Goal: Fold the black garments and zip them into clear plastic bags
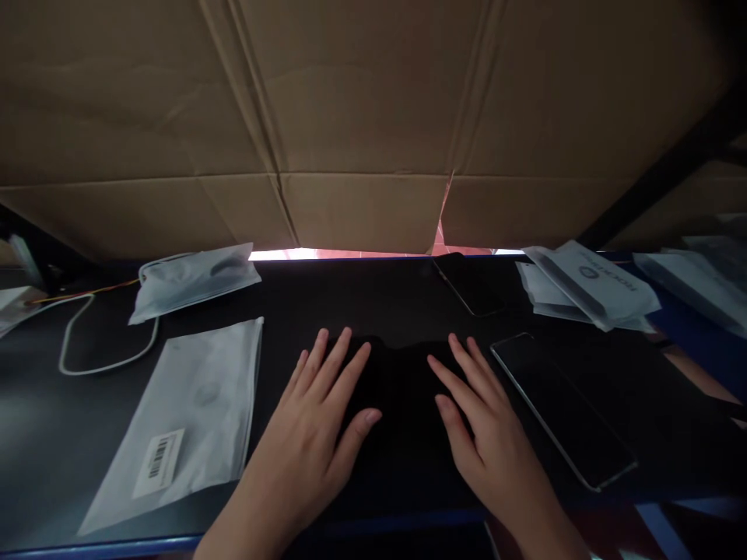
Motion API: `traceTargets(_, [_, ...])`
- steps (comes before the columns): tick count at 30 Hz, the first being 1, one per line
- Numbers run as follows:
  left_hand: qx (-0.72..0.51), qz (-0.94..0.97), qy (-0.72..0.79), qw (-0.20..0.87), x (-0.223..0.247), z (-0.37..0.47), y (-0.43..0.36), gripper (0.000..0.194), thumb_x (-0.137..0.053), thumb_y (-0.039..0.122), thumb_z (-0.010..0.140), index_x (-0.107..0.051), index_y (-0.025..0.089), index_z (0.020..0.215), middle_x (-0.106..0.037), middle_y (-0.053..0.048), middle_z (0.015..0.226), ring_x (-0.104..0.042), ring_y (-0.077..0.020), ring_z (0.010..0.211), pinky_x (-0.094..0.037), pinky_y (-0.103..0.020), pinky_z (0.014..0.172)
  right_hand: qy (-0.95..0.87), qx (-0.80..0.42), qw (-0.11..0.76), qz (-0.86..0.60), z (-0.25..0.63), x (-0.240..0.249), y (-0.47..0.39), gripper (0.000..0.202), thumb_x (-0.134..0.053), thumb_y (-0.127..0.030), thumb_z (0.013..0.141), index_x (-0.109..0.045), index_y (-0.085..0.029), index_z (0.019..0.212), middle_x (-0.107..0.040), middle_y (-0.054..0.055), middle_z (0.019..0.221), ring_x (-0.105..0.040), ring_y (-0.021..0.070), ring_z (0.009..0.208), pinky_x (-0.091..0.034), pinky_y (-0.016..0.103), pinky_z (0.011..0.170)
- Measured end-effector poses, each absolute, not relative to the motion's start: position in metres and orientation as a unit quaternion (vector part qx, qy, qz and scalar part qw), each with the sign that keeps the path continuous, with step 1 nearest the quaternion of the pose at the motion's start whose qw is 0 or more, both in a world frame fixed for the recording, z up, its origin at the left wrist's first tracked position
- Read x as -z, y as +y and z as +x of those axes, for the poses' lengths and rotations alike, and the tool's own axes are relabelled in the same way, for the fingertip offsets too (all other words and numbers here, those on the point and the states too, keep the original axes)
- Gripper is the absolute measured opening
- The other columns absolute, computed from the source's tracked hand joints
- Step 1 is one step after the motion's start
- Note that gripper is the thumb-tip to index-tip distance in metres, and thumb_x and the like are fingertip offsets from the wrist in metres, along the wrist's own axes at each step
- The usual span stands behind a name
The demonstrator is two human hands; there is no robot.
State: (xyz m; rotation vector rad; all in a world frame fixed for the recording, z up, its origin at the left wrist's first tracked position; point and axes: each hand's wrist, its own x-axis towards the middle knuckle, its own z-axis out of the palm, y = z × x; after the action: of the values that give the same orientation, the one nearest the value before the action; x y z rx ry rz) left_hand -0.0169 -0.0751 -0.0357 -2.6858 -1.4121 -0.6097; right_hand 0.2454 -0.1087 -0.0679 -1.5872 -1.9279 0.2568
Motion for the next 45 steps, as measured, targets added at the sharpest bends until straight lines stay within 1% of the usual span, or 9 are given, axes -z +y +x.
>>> traceTargets(7, [0.177, -0.864, -0.472, 0.018, 0.059, -0.019, -0.079, 0.067, -0.045, 0.046, 0.115, -0.024, 0.027, 0.177, -0.032, -0.014, 0.182, -0.024, -0.0433, 0.169, -0.05, -0.07, 0.12, -0.756, -0.097, 0.241, -0.601, 0.244, 0.07, -0.105, 0.047, -0.049, -0.04, 0.116, -0.055, -0.035, 0.163, -0.039, -0.001, 0.179, -0.029, 0.0366, 0.169, -0.042, 0.073, 0.128])
traceTargets(10, [0.239, -0.826, -0.511, -0.013, 0.047, -0.032, -0.078, 0.064, -0.045, 0.044, 0.115, -0.028, 0.03, 0.175, -0.035, -0.014, 0.181, -0.037, -0.0405, 0.165, -0.051, -0.063, 0.122, -0.742, -0.116, 0.264, -0.606, 0.246, 0.069, -0.107, 0.047, -0.049, -0.041, 0.116, -0.055, -0.038, 0.162, -0.037, -0.003, 0.18, -0.029, 0.0355, 0.169, -0.043, 0.073, 0.127])
traceTargets(15, [0.251, -0.734, -0.63, -0.023, 0.048, -0.05, -0.078, 0.076, -0.053, 0.065, 0.106, -0.044, 0.022, 0.167, -0.072, -0.016, 0.132, -0.078, -0.0377, 0.111, -0.066, -0.055, 0.093, -0.694, -0.14, 0.342, -0.618, 0.247, 0.067, -0.109, 0.044, -0.05, -0.042, 0.116, -0.06, -0.039, 0.159, -0.039, -0.002, 0.18, -0.034, 0.0348, 0.167, -0.045, 0.07, 0.127])
traceTargets(19, [0.222, -0.741, -0.628, -0.089, 0.051, -0.051, -0.075, 0.073, -0.053, 0.058, 0.106, -0.041, 0.024, 0.169, -0.076, -0.013, 0.13, -0.08, -0.0321, 0.099, -0.066, -0.046, 0.083, -0.675, -0.142, 0.377, -0.618, 0.249, 0.065, -0.109, 0.041, -0.053, -0.042, 0.114, -0.065, -0.041, 0.153, -0.047, -0.001, 0.175, -0.042, 0.034, 0.164, -0.045, 0.068, 0.127])
traceTargets(25, [0.272, -0.723, -0.621, -0.133, 0.002, -0.043, -0.069, 0.064, -0.059, 0.051, 0.1, -0.052, 0.027, 0.159, -0.068, 0.002, 0.086, -0.063, -0.0165, 0.055, -0.053, -0.028, 0.05, -0.638, -0.164, 0.415, -0.628, 0.252, 0.062, -0.111, 0.036, -0.055, -0.045, 0.113, -0.068, -0.042, 0.147, -0.058, 0.0, 0.166, -0.054, 0.031, 0.155, -0.049, 0.064, 0.125])
traceTargets(33, [0.327, -0.795, -0.499, -0.108, 0.009, 0.061, -0.089, 0.061, -0.059, 0.016, 0.096, -0.05, 0.028, 0.155, -0.076, -0.006, 0.113, -0.076, -0.0224, 0.084, -0.067, -0.035, 0.071, -0.61, -0.176, 0.46, -0.621, 0.257, 0.062, -0.109, 0.033, -0.053, -0.044, 0.114, -0.073, -0.038, 0.139, -0.066, 0.004, 0.155, -0.061, 0.0293, 0.145, -0.049, 0.059, 0.123])
traceTargets(35, [0.325, -0.833, -0.432, -0.12, 0.024, 0.087, -0.1, 0.066, -0.061, 0.015, 0.093, -0.045, 0.018, 0.157, -0.077, -0.013, 0.122, -0.077, -0.0287, 0.097, -0.07, -0.046, 0.083, -0.575, -0.182, 0.501, -0.62, 0.259, 0.064, -0.108, 0.033, -0.049, -0.043, 0.115, -0.075, -0.036, 0.134, -0.07, 0.006, 0.149, -0.064, 0.0282, 0.141, -0.052, 0.057, 0.121])
traceTargets(39, [0.369, -0.831, -0.383, -0.162, 0.031, 0.088, -0.111, 0.057, -0.061, 0.014, 0.096, -0.051, 0.02, 0.152, -0.077, -0.011, 0.123, -0.075, -0.0248, 0.106, -0.068, -0.039, 0.091, -0.515, -0.193, 0.543, -0.634, 0.262, 0.069, -0.107, 0.033, -0.048, -0.044, 0.116, -0.074, -0.032, 0.131, -0.074, 0.008, 0.141, -0.068, 0.0286, 0.135, -0.056, 0.057, 0.115])
traceTargets(45, [0.262, -0.878, -0.399, -0.022, 0.037, 0.049, -0.094, 0.068, -0.057, 0.046, 0.111, -0.038, 0.013, 0.168, -0.049, -0.018, 0.173, -0.036, -0.04, 0.165, -0.048, -0.06, 0.125, -0.623, -0.137, 0.467, -0.612, 0.256, 0.065, -0.11, 0.035, -0.05, -0.036, 0.115, -0.068, -0.035, 0.145, -0.065, 0.006, 0.158, -0.06, 0.0297, 0.148, -0.05, 0.059, 0.124])
